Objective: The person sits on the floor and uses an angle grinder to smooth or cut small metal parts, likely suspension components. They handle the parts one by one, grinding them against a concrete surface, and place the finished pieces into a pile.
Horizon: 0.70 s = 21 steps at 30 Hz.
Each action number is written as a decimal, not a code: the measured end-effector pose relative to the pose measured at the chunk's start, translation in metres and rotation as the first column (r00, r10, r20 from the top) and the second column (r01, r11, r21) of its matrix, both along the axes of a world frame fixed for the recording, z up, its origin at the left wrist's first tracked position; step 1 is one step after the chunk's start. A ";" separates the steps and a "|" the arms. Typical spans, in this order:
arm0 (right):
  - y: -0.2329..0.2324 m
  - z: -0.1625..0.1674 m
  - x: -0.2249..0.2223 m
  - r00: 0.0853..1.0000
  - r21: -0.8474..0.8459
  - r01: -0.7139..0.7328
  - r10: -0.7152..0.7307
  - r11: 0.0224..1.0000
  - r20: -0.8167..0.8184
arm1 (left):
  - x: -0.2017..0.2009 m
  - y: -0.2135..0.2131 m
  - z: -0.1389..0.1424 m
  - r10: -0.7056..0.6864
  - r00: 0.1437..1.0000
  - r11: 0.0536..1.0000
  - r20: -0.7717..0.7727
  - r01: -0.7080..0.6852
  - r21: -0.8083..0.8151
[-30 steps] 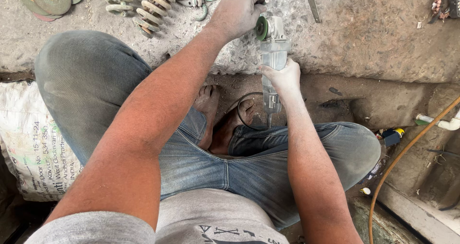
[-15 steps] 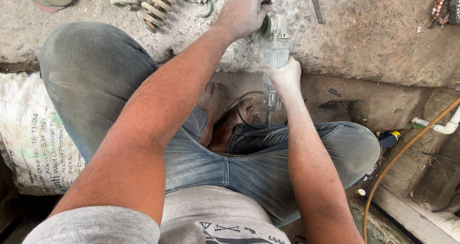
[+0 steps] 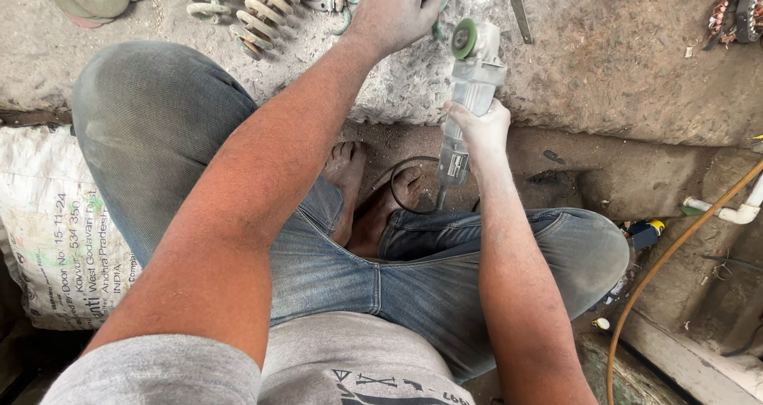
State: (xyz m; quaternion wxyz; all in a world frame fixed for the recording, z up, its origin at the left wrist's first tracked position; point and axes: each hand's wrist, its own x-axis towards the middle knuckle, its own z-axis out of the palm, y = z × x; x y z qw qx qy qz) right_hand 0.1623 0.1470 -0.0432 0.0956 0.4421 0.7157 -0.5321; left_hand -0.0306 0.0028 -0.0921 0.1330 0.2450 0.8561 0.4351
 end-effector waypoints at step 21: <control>-0.008 0.002 -0.002 0.993 0.082 -0.113 0.111 0.990 0.026 | 0.010 0.004 0.012 -0.070 0.997 0.998 -0.034 0.069 -0.010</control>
